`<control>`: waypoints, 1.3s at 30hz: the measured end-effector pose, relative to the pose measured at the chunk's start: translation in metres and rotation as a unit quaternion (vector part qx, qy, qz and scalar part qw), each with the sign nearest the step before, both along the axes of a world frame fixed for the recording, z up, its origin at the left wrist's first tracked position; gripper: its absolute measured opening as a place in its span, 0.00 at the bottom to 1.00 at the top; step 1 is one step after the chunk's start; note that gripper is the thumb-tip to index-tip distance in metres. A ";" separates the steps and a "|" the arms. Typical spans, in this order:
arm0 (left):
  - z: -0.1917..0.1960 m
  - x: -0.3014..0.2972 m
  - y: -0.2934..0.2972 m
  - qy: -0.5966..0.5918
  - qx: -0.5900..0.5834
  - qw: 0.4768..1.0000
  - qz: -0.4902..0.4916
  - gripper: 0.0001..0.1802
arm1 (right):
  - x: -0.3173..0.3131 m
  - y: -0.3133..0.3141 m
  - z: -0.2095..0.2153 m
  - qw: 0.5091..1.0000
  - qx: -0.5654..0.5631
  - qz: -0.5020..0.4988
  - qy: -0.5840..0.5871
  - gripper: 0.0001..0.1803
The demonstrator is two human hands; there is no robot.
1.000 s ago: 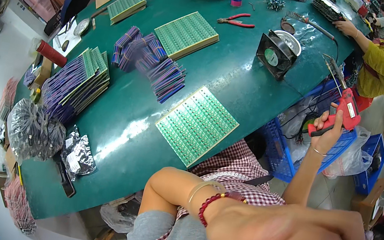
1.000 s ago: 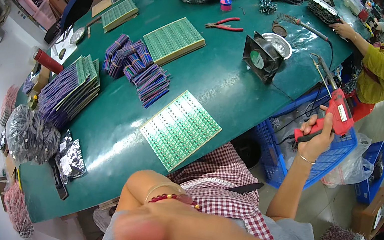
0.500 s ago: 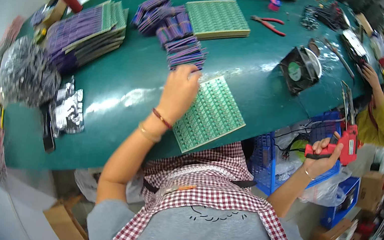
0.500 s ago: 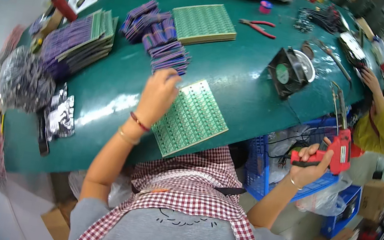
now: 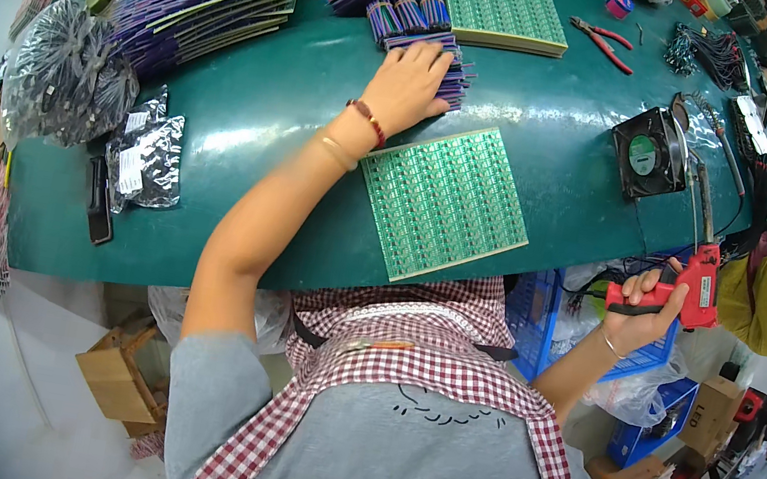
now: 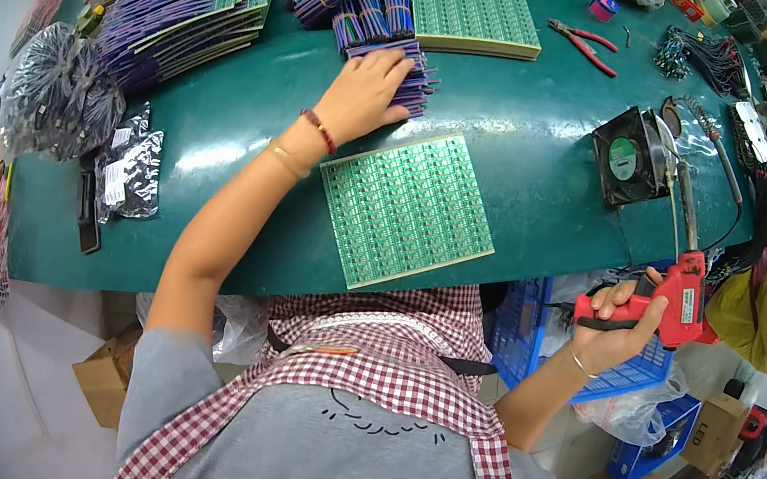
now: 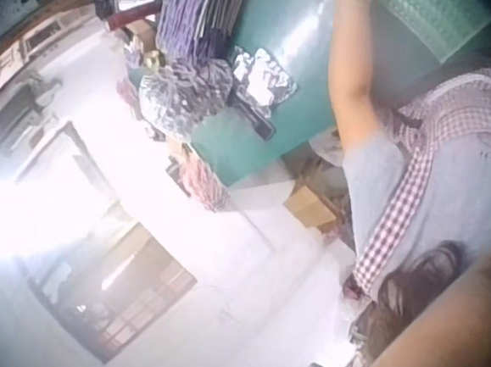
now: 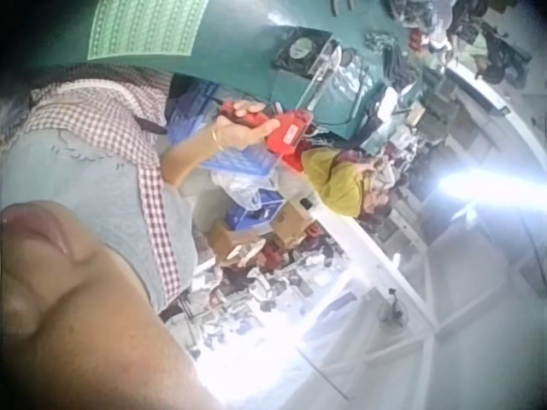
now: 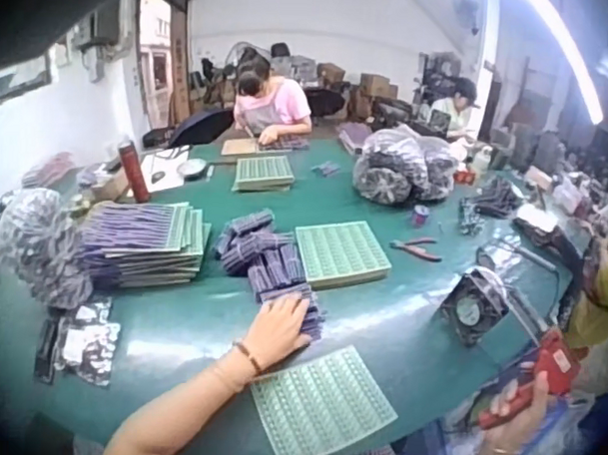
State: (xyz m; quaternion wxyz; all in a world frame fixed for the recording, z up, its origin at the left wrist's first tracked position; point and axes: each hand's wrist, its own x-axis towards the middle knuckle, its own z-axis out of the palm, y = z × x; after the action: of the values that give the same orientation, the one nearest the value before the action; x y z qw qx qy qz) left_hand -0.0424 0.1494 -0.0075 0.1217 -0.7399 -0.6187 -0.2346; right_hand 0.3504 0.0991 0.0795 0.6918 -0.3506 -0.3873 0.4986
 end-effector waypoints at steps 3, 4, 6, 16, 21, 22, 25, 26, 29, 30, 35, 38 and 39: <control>-0.023 0.009 -0.005 0.043 -0.039 0.998 -0.003 0.29 | -0.009 -0.005 -0.001 1.000 -0.005 0.005 -0.004 0.23; -0.029 0.014 -0.010 0.074 -0.023 0.997 0.012 0.28 | -0.007 -0.004 -0.001 1.000 -0.010 0.005 -0.006 0.23; -0.027 0.021 -0.019 0.107 -0.001 0.994 0.034 0.26 | -0.005 -0.005 -0.003 1.000 -0.011 0.009 -0.018 0.23; -0.008 0.017 -0.018 0.021 -0.058 0.996 0.060 0.13 | -0.024 -0.002 -0.005 0.998 -0.013 0.058 -0.013 0.24; -0.011 0.012 -0.015 -0.095 -0.001 0.995 0.015 0.05 | -0.041 -0.017 -0.013 0.993 -0.047 0.106 -0.022 0.25; -0.011 0.011 -0.017 -0.095 -0.004 0.995 0.017 0.05 | -0.045 -0.020 -0.015 0.993 -0.050 0.108 -0.022 0.25; -0.004 0.007 -0.019 -0.106 -0.008 0.994 0.013 0.06 | -0.055 -0.028 -0.020 0.987 -0.098 0.127 -0.031 0.25; -0.001 0.005 -0.021 -0.088 -0.018 0.996 -0.002 0.07 | -0.057 -0.028 -0.022 0.986 -0.099 0.128 -0.030 0.25; -0.003 0.012 -0.030 -0.045 -0.039 0.998 -0.020 0.08 | -0.064 -0.026 -0.026 0.983 -0.102 0.149 -0.035 0.25; -0.005 0.018 -0.033 -0.021 -0.048 0.998 -0.024 0.09 | -0.067 -0.024 -0.025 0.983 -0.102 0.149 -0.035 0.25; -0.009 0.016 -0.019 0.044 -0.044 0.998 -0.011 0.10 | -0.078 -0.021 -0.023 0.982 -0.092 0.164 -0.027 0.25; -0.008 0.007 -0.012 0.042 -0.035 0.997 -0.051 0.10 | -0.083 -0.021 -0.035 0.981 -0.090 0.169 -0.031 0.25; -0.007 0.008 -0.014 0.018 -0.024 0.998 -0.062 0.11 | -0.089 -0.022 -0.040 0.983 -0.113 0.145 -0.016 0.25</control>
State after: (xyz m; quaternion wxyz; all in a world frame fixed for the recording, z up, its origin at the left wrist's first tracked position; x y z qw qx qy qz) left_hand -0.0348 0.1355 -0.0149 0.1006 -0.7835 -0.5748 -0.2135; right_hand 0.2612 0.0769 0.0391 0.5616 -0.3748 -0.3861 0.6285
